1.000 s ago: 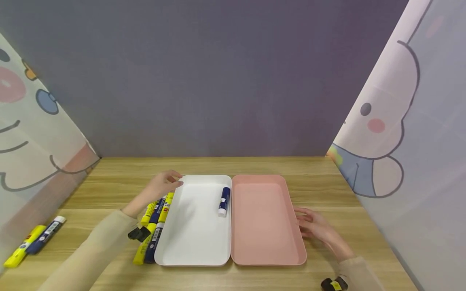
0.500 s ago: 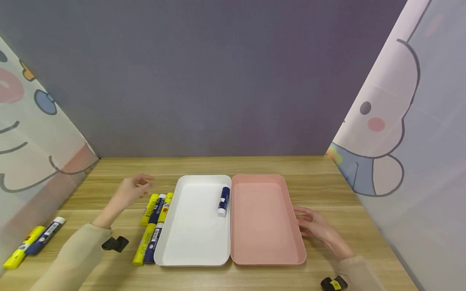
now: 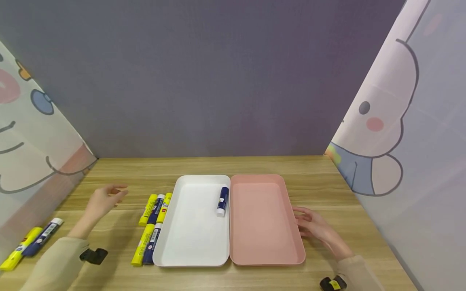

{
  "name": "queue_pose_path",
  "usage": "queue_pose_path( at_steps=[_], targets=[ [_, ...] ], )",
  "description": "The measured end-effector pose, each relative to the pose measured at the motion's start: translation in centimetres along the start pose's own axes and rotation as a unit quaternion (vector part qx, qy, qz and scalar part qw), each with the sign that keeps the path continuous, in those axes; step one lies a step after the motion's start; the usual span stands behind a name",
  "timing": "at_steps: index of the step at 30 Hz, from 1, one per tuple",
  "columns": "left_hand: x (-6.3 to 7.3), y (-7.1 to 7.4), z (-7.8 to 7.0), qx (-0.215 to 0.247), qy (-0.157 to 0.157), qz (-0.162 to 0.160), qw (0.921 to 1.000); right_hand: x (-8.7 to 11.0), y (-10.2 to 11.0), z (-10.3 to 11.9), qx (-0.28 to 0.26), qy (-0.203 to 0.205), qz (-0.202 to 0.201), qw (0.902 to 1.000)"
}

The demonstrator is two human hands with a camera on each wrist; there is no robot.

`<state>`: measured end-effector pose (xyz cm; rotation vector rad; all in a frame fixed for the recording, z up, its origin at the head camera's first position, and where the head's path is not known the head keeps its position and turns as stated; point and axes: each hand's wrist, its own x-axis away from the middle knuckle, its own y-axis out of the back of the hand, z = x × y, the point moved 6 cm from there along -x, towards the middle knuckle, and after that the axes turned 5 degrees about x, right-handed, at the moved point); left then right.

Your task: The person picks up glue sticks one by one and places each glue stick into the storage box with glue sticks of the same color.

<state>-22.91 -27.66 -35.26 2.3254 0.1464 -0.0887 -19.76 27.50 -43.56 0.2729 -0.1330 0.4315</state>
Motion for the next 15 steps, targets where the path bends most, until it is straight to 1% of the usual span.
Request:
queue_pose_path(
  at_steps=[4,7,11,13,15],
  targets=[
    [0.2,0.7,1.6,-0.001,0.009,0.005,0.9999,0.0,0.0,0.0,0.013,-0.007,-0.006,0.9999],
    [0.3,1.2,2.8,-0.008,0.014,0.003,0.9999,0.0,0.0,-0.1,0.020,-0.021,-0.017,0.9994],
    [0.6,1.9,4.5,-0.028,0.011,-0.014,0.9994,0.1,0.1,-0.2,0.022,-0.027,-0.023,0.9991],
    [0.7,2.4,5.4,-0.037,0.009,-0.025,0.9990,0.1,0.1,-0.1,0.018,-0.017,-0.015,0.9996],
    [0.8,2.8,6.4,-0.042,0.013,-0.033,0.9985,0.0,0.0,0.0,0.010,-0.010,-0.008,0.9999]
  ],
)
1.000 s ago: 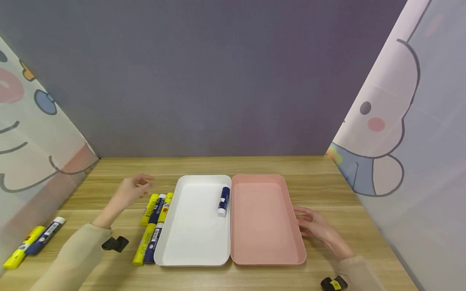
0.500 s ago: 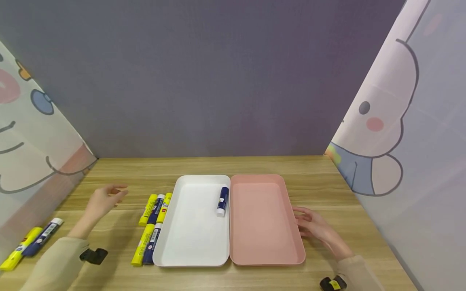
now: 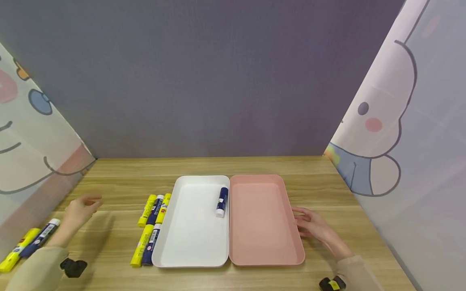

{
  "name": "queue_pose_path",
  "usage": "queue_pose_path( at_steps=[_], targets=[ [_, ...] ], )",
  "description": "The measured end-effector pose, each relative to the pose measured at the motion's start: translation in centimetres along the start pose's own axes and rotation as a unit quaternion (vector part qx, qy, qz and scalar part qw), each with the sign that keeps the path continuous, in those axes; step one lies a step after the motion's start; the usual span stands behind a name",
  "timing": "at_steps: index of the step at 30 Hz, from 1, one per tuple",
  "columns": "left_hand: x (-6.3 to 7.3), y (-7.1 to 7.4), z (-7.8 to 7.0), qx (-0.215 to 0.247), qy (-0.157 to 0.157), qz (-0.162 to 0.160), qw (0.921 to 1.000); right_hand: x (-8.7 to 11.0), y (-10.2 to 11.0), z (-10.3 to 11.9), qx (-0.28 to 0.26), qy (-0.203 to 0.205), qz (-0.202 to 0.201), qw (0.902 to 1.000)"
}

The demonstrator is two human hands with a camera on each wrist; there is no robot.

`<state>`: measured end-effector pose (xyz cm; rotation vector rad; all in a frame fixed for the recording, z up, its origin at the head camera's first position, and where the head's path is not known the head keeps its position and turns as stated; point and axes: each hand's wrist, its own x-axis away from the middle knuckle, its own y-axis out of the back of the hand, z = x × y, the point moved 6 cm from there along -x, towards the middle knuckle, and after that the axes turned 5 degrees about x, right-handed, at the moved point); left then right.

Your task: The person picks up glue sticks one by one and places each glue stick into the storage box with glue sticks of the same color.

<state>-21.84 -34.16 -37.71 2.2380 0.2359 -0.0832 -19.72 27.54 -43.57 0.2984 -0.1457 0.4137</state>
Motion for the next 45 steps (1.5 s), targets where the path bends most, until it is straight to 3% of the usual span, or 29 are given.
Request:
queue_pose_path(
  at_steps=[9,22,28,37,40,45],
  targets=[
    [0.8,1.5,4.0,-0.026,0.034,-0.017,0.9989,0.0,0.0,-0.1,-0.037,0.006,0.012,0.9992],
    [1.5,3.2,7.8,-0.087,0.070,-0.024,0.9935,0.0,0.1,-0.3,-0.068,0.025,0.025,0.9971],
    [1.8,4.0,8.9,-0.111,0.065,-0.027,0.9913,0.0,0.1,-0.2,-0.066,0.022,0.024,0.9973],
    [2.5,5.1,9.4,-0.142,0.038,-0.091,0.9850,0.0,0.0,-0.1,-0.049,0.016,0.017,0.9985],
    [2.6,5.4,10.0,-0.144,0.066,-0.089,0.9834,0.0,-0.1,0.0,-0.035,0.009,0.011,0.9993],
    [2.7,5.8,11.2,-0.146,0.107,-0.055,0.9819,0.0,-0.2,0.1,-0.020,0.003,0.006,0.9998]
  ],
)
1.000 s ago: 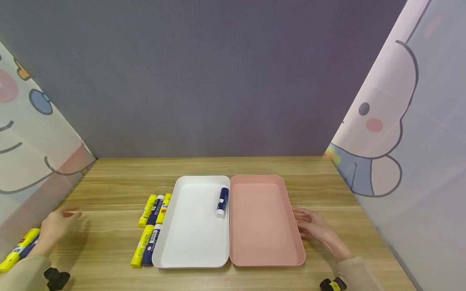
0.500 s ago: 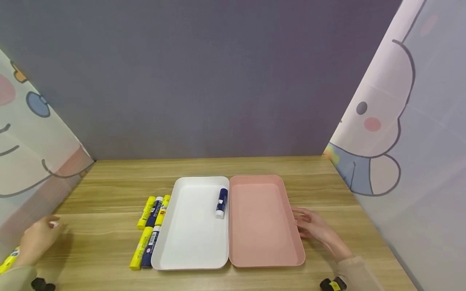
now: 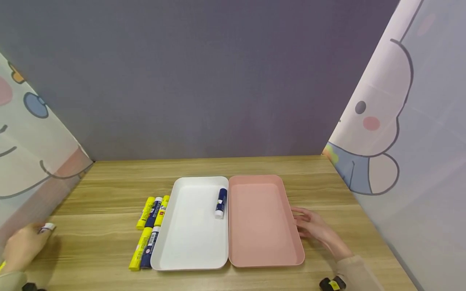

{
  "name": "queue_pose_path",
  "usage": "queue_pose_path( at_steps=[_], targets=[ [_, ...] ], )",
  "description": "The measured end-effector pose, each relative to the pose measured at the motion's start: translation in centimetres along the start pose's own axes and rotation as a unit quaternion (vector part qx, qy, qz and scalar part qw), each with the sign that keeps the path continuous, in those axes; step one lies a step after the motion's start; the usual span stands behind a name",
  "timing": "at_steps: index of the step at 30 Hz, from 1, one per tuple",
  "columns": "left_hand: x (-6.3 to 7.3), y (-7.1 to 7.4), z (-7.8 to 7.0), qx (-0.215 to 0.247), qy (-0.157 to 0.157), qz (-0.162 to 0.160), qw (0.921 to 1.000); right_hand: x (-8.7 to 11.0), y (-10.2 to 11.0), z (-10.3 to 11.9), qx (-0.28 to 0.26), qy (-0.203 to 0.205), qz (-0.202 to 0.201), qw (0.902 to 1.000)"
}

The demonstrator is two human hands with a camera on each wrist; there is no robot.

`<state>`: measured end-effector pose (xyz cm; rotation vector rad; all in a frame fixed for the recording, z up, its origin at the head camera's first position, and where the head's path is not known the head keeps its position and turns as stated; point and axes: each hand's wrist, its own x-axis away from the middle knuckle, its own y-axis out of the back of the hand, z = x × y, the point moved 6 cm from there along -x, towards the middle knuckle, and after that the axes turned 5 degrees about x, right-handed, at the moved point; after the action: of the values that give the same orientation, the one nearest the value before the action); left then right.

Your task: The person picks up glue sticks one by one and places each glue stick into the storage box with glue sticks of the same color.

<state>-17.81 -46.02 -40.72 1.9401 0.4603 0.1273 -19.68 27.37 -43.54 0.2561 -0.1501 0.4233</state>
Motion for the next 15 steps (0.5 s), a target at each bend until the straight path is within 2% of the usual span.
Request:
queue_pose_path(
  at_steps=[3,7,10,15],
  targets=[
    [-0.12,-0.07,0.44,-0.007,0.011,0.021,0.9997,-0.01,-0.04,-0.05,0.001,-0.003,-0.002,1.0000],
    [-0.07,-0.19,0.81,-0.010,0.023,0.031,0.9992,-0.01,-0.06,-0.08,-0.001,-0.005,-0.003,1.0000],
    [0.00,-0.31,0.92,-0.011,0.026,0.032,0.9991,0.01,-0.06,-0.07,-0.005,-0.004,-0.002,1.0000],
    [-0.11,-0.77,0.93,-0.018,0.024,0.053,0.9982,0.01,-0.06,-0.12,-0.007,-0.004,-0.001,1.0000]
  ],
)
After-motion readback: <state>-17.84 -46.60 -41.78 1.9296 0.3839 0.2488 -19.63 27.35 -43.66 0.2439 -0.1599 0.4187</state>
